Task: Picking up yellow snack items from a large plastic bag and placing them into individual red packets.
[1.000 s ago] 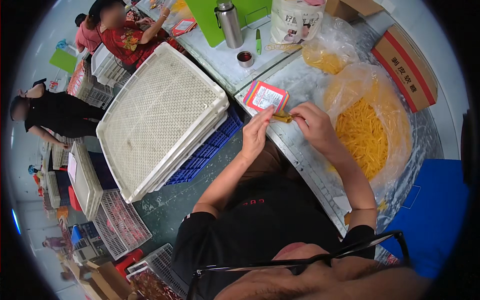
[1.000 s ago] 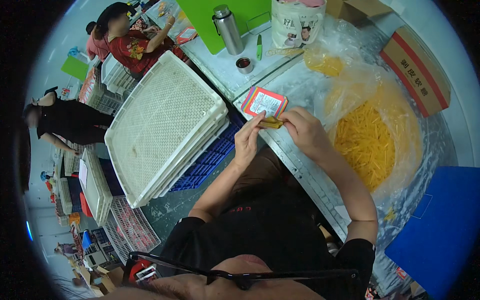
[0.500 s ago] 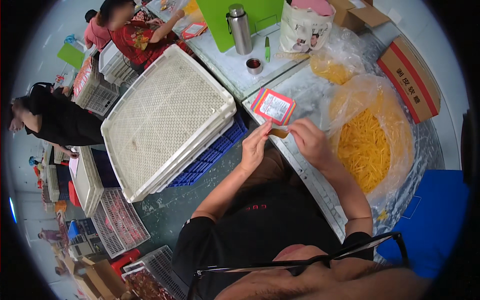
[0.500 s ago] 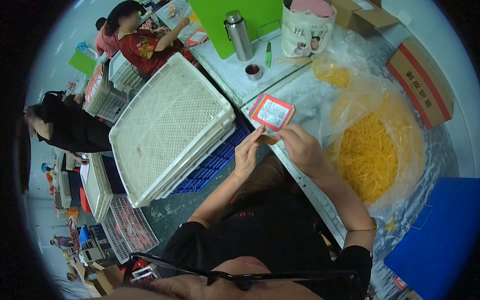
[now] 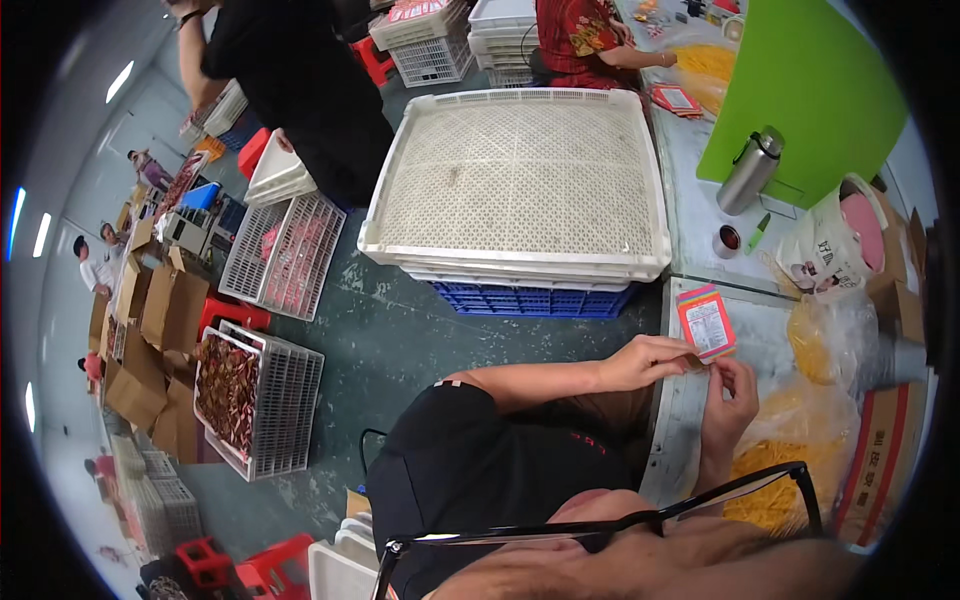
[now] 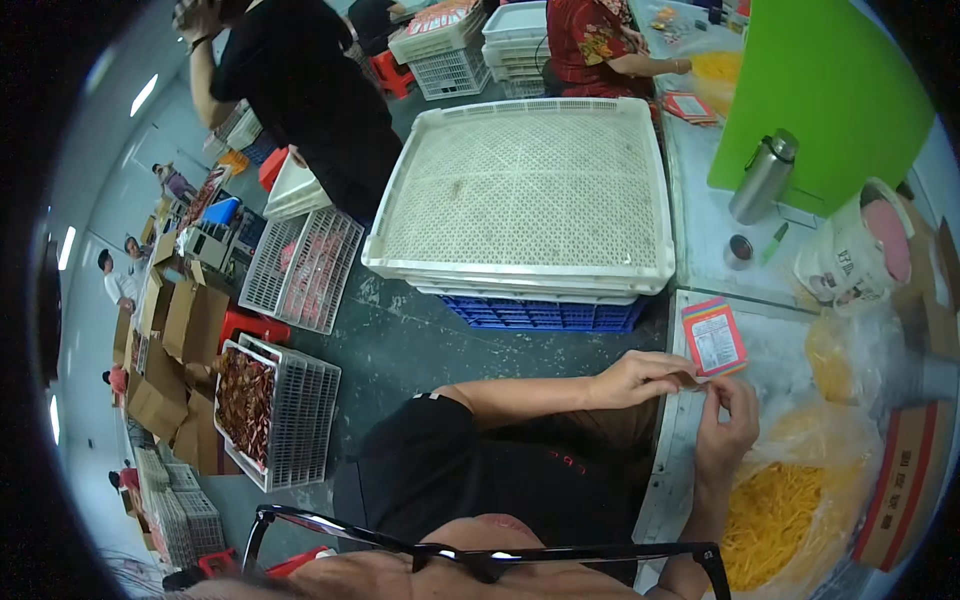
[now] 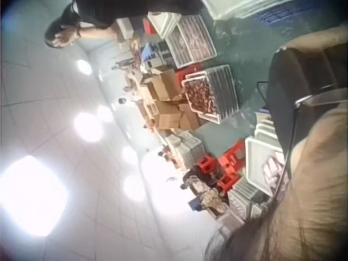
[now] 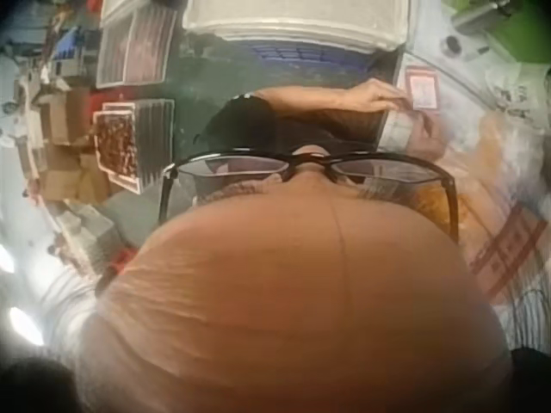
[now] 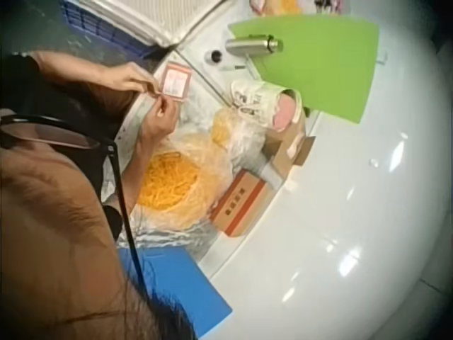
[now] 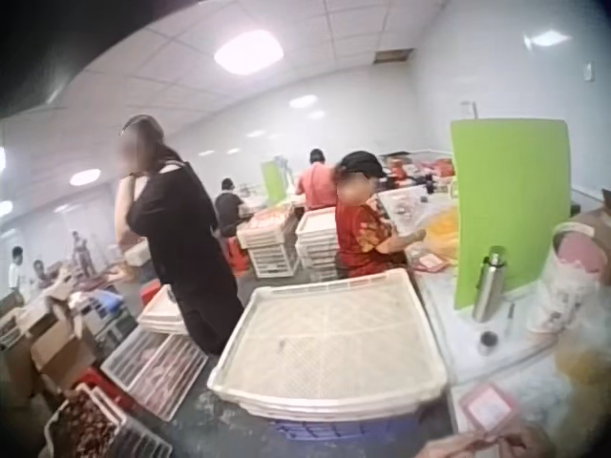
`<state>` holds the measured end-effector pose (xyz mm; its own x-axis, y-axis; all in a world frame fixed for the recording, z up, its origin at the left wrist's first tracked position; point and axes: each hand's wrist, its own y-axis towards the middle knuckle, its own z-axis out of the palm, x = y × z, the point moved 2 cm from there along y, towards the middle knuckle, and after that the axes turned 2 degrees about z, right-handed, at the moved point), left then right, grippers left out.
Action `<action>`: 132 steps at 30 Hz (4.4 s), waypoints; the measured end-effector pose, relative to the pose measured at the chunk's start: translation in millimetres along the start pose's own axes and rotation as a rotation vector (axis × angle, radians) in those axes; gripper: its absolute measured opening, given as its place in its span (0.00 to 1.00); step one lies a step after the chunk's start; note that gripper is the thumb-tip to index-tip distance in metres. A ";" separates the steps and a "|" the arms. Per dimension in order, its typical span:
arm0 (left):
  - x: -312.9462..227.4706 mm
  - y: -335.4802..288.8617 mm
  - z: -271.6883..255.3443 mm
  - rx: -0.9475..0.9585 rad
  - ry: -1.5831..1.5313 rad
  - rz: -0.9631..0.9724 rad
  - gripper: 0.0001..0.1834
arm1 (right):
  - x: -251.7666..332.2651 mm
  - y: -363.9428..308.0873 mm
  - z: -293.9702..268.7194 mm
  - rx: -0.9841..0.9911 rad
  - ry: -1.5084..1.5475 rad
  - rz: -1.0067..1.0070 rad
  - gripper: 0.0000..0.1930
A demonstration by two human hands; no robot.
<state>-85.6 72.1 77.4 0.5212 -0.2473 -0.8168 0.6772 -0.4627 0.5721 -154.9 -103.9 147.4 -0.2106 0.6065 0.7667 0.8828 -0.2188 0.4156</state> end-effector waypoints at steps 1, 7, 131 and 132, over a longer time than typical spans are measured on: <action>3.8 -2.8 -5.1 -0.025 0.018 -0.043 0.17 | 1.1 4.8 3.1 0.051 0.020 -0.024 0.11; 18.7 27.3 -63.2 -0.332 0.264 -0.229 0.12 | 17.2 23.6 3.9 0.001 0.089 -0.048 0.16; 139.4 49.3 29.3 0.697 0.760 0.127 0.28 | -137.5 -213.7 -224.6 -0.180 -0.790 0.977 0.20; 139.5 48.9 29.1 0.695 0.759 0.127 0.28 | -133.3 -205.6 -218.3 -0.104 -0.821 1.014 0.20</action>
<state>5.0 -9.9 -10.6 0.9209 0.1618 -0.3546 0.2714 -0.9192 0.2853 -400.0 -306.6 66.6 0.8728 0.4166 0.2541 0.4527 -0.8857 -0.1027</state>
